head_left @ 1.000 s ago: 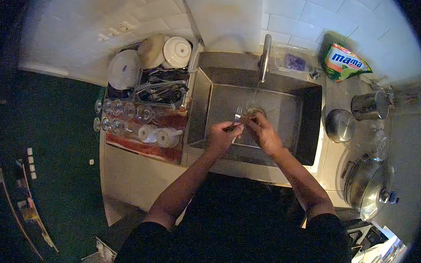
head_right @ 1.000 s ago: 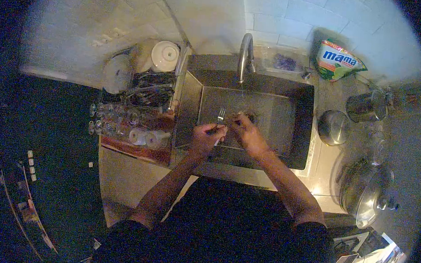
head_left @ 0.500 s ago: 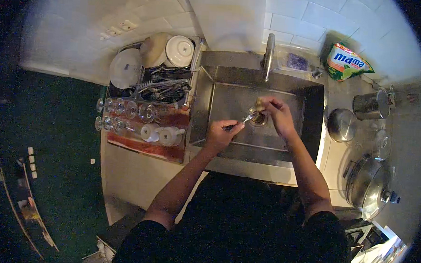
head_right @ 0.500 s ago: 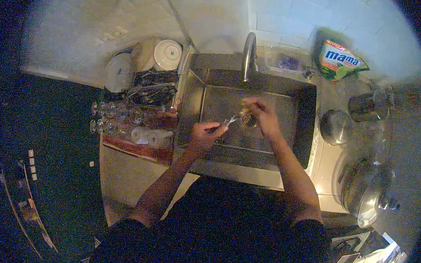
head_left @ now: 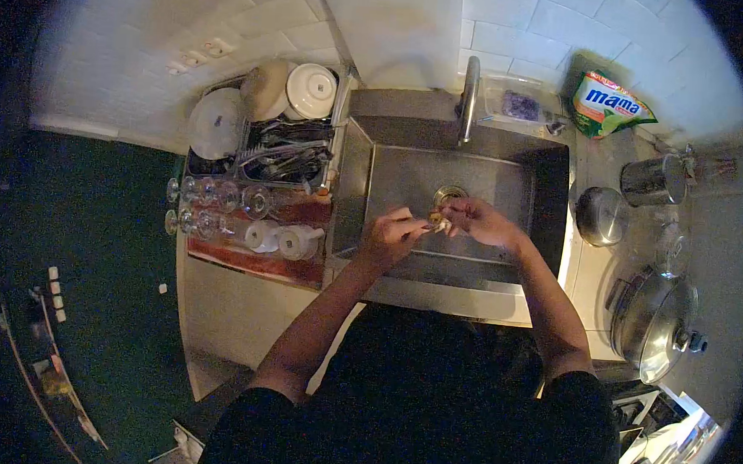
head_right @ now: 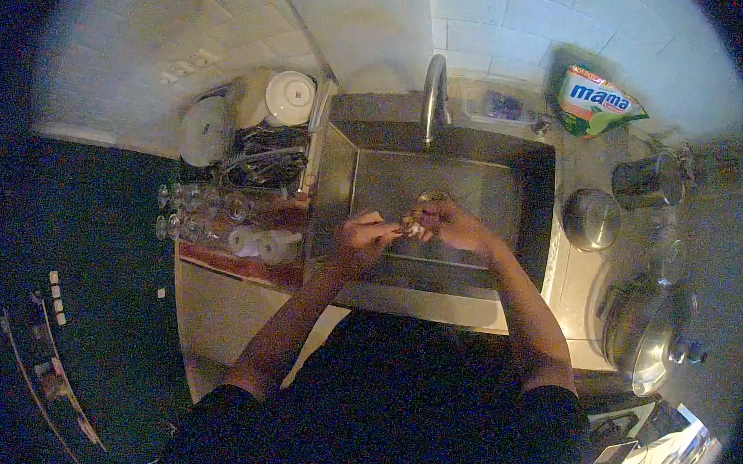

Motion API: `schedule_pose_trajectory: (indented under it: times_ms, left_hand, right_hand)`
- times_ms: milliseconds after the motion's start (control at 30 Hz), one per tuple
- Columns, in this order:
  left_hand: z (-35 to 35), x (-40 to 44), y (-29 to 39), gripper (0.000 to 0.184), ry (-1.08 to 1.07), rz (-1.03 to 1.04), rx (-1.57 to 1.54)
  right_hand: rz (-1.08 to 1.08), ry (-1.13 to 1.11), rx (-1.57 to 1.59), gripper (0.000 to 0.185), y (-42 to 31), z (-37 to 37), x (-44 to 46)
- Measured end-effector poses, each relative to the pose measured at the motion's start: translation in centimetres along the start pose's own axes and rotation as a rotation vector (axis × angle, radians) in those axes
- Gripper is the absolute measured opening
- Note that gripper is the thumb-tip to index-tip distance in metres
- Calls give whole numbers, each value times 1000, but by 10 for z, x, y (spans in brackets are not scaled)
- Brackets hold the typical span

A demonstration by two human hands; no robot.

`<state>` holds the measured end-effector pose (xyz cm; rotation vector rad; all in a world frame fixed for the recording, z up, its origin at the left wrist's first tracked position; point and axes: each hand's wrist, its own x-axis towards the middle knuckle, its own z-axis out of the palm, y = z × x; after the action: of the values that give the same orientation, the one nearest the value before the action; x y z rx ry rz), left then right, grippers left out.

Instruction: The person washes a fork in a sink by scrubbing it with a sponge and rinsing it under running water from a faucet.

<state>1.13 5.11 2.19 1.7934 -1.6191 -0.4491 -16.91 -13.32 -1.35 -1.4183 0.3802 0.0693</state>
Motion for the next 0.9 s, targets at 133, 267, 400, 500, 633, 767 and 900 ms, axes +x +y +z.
schedule_pose_trajectory:
  times_ms: [133,267,400,500,633,767,900]
  left_hand:
    - [0,0,0,17,22,0,4]
    - [-3,-1,-1,15,5,20,49]
    - [0,-4,-8,15,30,14,45]
    - [-2,-2,-7,16,80,-170,32]
    - [6,0,-19,20,191,-439,-269]
    - [0,7,-3,26,208,-591,-455]
    - [5,11,11,27,163,-687,-548]
  right_hand:
    - [107,55,-20,37,-15,0,-11]
    - [82,16,-86,37,-21,-2,-17]
    - [220,43,-116,35,-18,-19,-22]
    - [94,219,88,33,-5,-27,-21]
    - [-62,594,401,30,53,-11,4]
    - [-202,791,292,25,3,48,3]
    - [-489,860,-536,40,-11,66,10]
